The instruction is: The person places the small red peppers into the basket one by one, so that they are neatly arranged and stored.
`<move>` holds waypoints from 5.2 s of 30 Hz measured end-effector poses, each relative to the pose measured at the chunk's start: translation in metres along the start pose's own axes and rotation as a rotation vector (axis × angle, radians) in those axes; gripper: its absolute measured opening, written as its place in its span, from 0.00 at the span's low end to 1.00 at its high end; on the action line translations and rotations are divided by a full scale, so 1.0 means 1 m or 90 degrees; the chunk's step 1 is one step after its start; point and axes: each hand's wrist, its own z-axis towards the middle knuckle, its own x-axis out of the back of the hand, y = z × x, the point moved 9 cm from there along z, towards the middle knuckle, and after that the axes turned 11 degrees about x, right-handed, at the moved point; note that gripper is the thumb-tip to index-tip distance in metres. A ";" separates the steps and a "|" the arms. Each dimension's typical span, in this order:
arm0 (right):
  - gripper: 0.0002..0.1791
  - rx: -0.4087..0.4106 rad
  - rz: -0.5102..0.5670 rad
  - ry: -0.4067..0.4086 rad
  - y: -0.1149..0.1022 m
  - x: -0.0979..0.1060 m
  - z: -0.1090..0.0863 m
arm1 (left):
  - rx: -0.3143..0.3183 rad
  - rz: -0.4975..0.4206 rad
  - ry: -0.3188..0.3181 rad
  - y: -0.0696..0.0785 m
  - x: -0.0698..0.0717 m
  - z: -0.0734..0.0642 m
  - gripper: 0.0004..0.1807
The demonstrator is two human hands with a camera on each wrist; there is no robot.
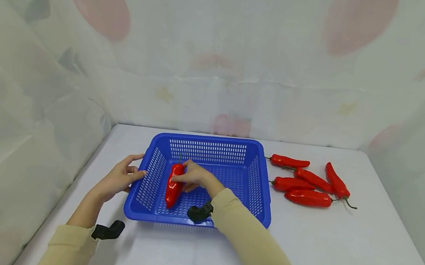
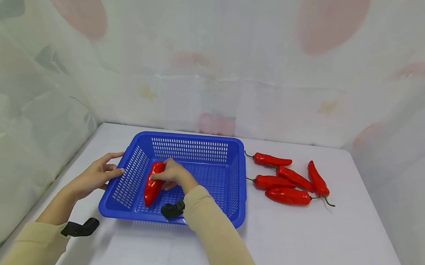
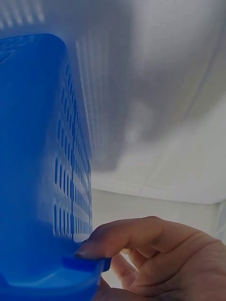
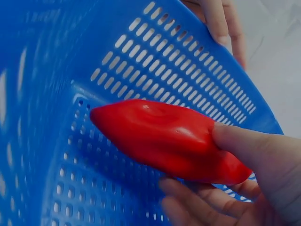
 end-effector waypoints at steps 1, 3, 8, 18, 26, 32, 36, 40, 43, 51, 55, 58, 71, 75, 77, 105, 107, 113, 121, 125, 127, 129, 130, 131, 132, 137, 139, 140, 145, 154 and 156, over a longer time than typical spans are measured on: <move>0.34 -0.003 -0.013 -0.004 -0.001 -0.002 0.000 | 0.001 0.002 0.002 0.000 0.000 0.000 0.37; 0.34 -0.006 -0.036 -0.010 -0.002 -0.005 0.000 | 0.002 0.006 0.005 -0.001 0.000 -0.001 0.37; 0.31 -0.014 -0.038 -0.012 -0.005 -0.011 0.003 | 0.002 0.007 0.008 0.000 0.000 -0.001 0.37; 0.22 -0.013 -0.017 -0.031 -0.003 -0.019 0.007 | 0.008 0.011 0.006 0.002 0.000 0.000 0.37; 0.26 -0.032 -0.005 -0.067 0.003 -0.026 0.008 | 0.010 0.014 0.005 0.003 0.000 0.000 0.37; 0.31 -0.038 0.013 -0.101 0.003 -0.032 0.007 | 0.009 0.014 0.005 0.002 0.000 -0.001 0.37; 0.32 -0.044 0.024 -0.117 0.004 -0.035 0.007 | 0.009 0.014 0.005 0.002 0.000 -0.001 0.37; 0.31 -0.046 0.021 -0.125 0.004 -0.036 0.007 | 0.008 0.010 0.004 0.003 0.000 -0.001 0.37; 0.32 -0.047 0.012 -0.123 0.004 -0.035 0.006 | 0.006 0.007 0.003 0.003 0.000 -0.001 0.36; 0.30 -0.041 -0.009 -0.101 0.007 -0.023 0.004 | 0.002 0.017 0.006 0.005 0.001 -0.002 0.37; 0.27 -0.036 0.000 -0.097 0.008 -0.016 0.002 | 0.007 0.016 0.007 0.004 0.000 -0.003 0.37; 0.25 -0.022 -0.013 -0.096 0.006 -0.010 0.000 | 0.010 0.011 0.008 0.004 0.000 -0.002 0.37; 0.22 0.106 -0.086 -0.071 -0.021 0.019 -0.014 | 0.008 0.009 0.000 0.003 0.000 -0.001 0.37; 0.20 0.133 -0.113 -0.070 -0.026 0.027 -0.019 | 0.010 0.010 0.002 0.003 0.000 -0.002 0.37; 0.20 0.143 -0.125 -0.073 -0.029 0.030 -0.023 | 0.011 0.011 0.003 0.003 0.000 -0.002 0.37; 0.19 0.275 -0.225 0.079 -0.064 0.102 -0.089 | 0.009 0.002 0.008 -0.002 0.003 -0.002 0.38; 0.20 0.278 -0.230 0.092 -0.065 0.108 -0.095 | 0.010 0.001 0.008 -0.002 0.003 -0.002 0.38; 0.20 0.286 -0.246 0.129 -0.061 0.124 -0.112 | 0.010 0.002 0.008 -0.003 0.003 -0.002 0.38; 0.21 0.273 -0.249 0.188 -0.046 0.149 -0.134 | 0.012 0.004 0.007 -0.004 0.003 -0.002 0.38; 0.23 0.266 -0.245 0.230 -0.035 0.164 -0.145 | 0.011 0.005 0.007 -0.003 0.003 -0.002 0.38; 0.24 0.265 -0.247 0.255 -0.029 0.171 -0.151 | 0.008 0.003 0.008 -0.003 0.003 -0.001 0.38; 0.25 0.264 -0.254 0.280 -0.022 0.178 -0.157 | 0.005 -0.001 0.007 -0.003 0.004 -0.001 0.38; 0.26 0.265 -0.258 0.292 -0.019 0.181 -0.159 | 0.004 -0.003 0.006 -0.003 0.004 -0.001 0.38; 0.26 0.263 -0.260 0.305 -0.015 0.183 -0.161 | 0.003 -0.005 0.005 -0.003 0.004 -0.001 0.38; 0.26 0.262 -0.264 0.318 -0.011 0.186 -0.164 | 0.003 -0.007 0.004 -0.003 0.004 -0.001 0.38; 0.26 0.267 -0.259 0.379 0.007 0.199 -0.178 | 0.002 -0.008 0.000 -0.003 0.003 -0.001 0.38; 0.27 0.268 -0.252 0.407 0.014 0.204 -0.185 | 0.001 -0.007 0.001 -0.003 0.002 -0.002 0.38; 0.27 0.274 -0.264 0.428 0.031 0.212 -0.181 | 0.000 -0.006 0.002 -0.003 0.002 -0.002 0.38; 0.31 0.264 -0.268 0.503 0.100 0.245 -0.175 | 0.000 -0.006 0.001 -0.002 0.001 -0.003 0.38; 0.30 0.187 -0.306 0.677 0.167 0.275 -0.202 | 0.005 -0.007 0.003 -0.002 0.001 -0.004 0.38; 0.30 0.160 -0.291 0.703 0.175 0.275 -0.212 | 0.005 -0.006 0.004 -0.003 0.002 -0.003 0.38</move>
